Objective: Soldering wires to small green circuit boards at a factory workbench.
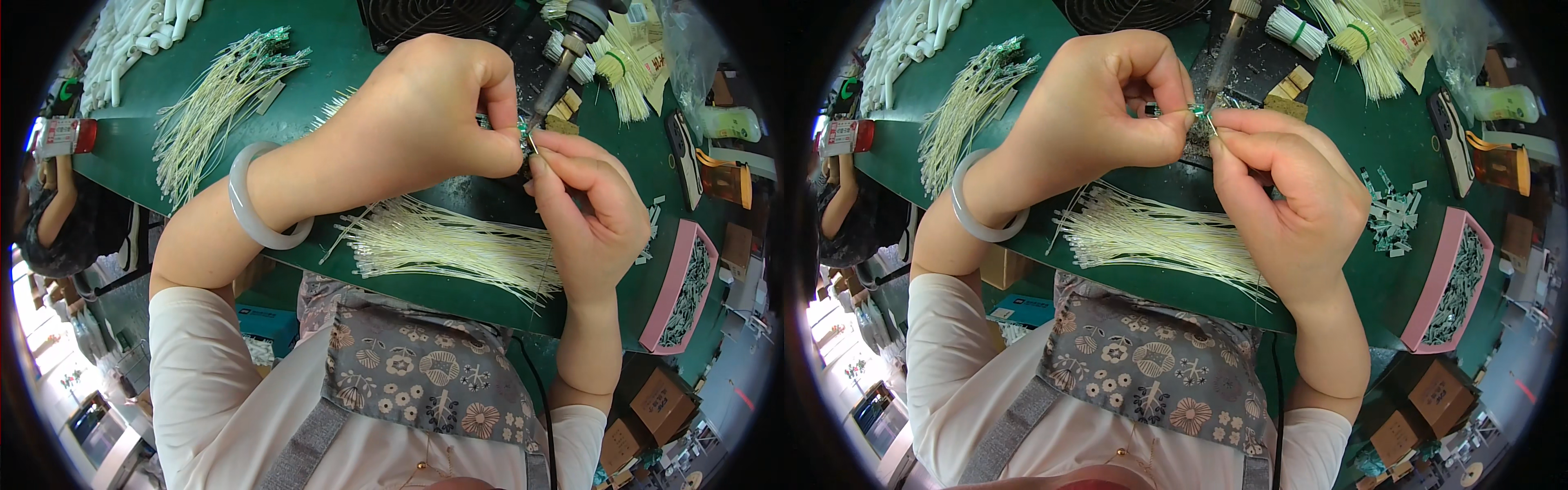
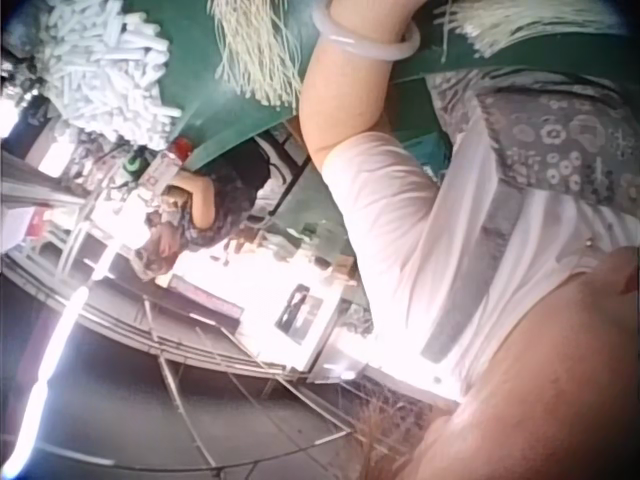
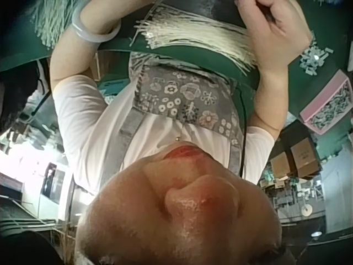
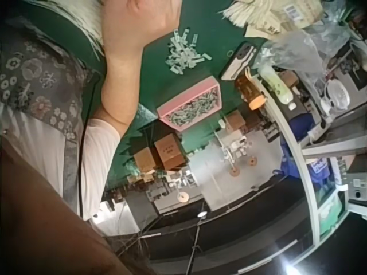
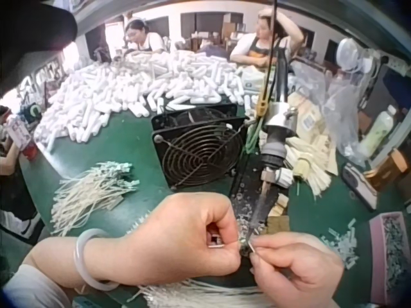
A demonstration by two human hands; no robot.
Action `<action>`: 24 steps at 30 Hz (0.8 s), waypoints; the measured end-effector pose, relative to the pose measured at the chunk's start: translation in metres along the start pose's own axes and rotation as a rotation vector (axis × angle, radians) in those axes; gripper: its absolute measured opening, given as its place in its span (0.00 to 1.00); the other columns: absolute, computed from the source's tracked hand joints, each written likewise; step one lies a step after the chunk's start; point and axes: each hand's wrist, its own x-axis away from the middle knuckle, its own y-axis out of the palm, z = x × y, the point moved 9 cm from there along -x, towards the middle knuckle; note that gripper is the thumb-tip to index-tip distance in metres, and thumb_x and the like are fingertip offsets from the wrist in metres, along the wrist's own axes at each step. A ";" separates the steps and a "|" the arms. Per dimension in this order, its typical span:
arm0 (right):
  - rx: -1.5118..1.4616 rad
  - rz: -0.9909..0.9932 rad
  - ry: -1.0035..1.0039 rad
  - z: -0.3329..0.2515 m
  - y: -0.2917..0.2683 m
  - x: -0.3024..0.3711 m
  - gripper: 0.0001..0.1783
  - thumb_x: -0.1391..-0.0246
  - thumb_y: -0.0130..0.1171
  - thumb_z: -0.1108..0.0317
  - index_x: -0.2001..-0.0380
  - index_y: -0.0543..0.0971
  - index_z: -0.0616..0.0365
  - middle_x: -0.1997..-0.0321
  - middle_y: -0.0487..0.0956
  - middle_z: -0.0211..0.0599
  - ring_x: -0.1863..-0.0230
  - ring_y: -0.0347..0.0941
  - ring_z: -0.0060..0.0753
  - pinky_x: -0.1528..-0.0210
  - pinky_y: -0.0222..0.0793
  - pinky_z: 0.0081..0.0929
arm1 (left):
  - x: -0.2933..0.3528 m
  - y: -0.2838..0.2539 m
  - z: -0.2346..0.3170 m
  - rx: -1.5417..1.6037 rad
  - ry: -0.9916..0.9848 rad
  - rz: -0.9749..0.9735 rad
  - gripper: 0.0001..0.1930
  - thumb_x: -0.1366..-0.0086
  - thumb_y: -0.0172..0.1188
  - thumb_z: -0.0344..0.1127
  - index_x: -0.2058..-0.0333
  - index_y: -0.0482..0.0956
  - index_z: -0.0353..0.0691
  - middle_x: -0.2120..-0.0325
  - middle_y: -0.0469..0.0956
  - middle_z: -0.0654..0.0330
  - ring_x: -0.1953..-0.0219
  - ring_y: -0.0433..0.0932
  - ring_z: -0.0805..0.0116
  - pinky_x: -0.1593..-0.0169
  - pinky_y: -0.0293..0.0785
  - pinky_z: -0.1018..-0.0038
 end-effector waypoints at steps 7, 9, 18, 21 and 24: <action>-0.091 -0.078 0.111 0.012 0.002 0.003 0.03 0.59 0.61 0.80 0.77 0.78 0.65 0.69 0.79 0.39 0.75 0.72 0.16 0.75 0.68 0.11 | 0.000 0.002 0.003 -0.114 0.051 -0.013 0.05 0.56 0.59 0.23 0.81 0.71 0.34 0.82 0.72 0.67 0.77 0.69 0.84 0.74 0.66 0.86; -0.101 -0.078 0.122 0.015 0.000 0.004 0.03 0.58 0.61 0.80 0.77 0.78 0.65 0.69 0.79 0.39 0.74 0.72 0.16 0.74 0.68 0.11 | 0.000 0.004 -0.007 -0.027 -0.058 -0.045 0.05 0.56 0.60 0.24 0.81 0.71 0.34 0.84 0.71 0.68 0.79 0.68 0.85 0.76 0.64 0.86; -0.022 -0.072 0.130 0.012 0.001 0.004 0.04 0.58 0.62 0.79 0.76 0.78 0.64 0.76 0.76 0.32 0.79 0.67 0.15 0.80 0.62 0.12 | 0.004 0.009 -0.013 0.033 -0.100 -0.072 0.05 0.56 0.59 0.23 0.80 0.72 0.35 0.83 0.71 0.69 0.79 0.66 0.86 0.77 0.63 0.87; 0.048 -0.073 0.078 0.006 0.000 0.005 0.04 0.59 0.62 0.79 0.76 0.78 0.64 0.77 0.74 0.31 0.80 0.65 0.15 0.81 0.60 0.11 | 0.007 0.011 -0.016 0.060 -0.120 -0.069 0.05 0.55 0.59 0.22 0.80 0.71 0.35 0.83 0.71 0.69 0.79 0.66 0.87 0.77 0.63 0.87; 0.064 -0.087 0.077 0.005 0.003 0.006 0.04 0.59 0.62 0.79 0.76 0.78 0.63 0.78 0.74 0.31 0.81 0.65 0.14 0.81 0.60 0.11 | 0.007 0.012 -0.017 0.056 -0.118 -0.077 0.05 0.55 0.58 0.22 0.80 0.71 0.34 0.83 0.71 0.69 0.79 0.66 0.87 0.77 0.63 0.87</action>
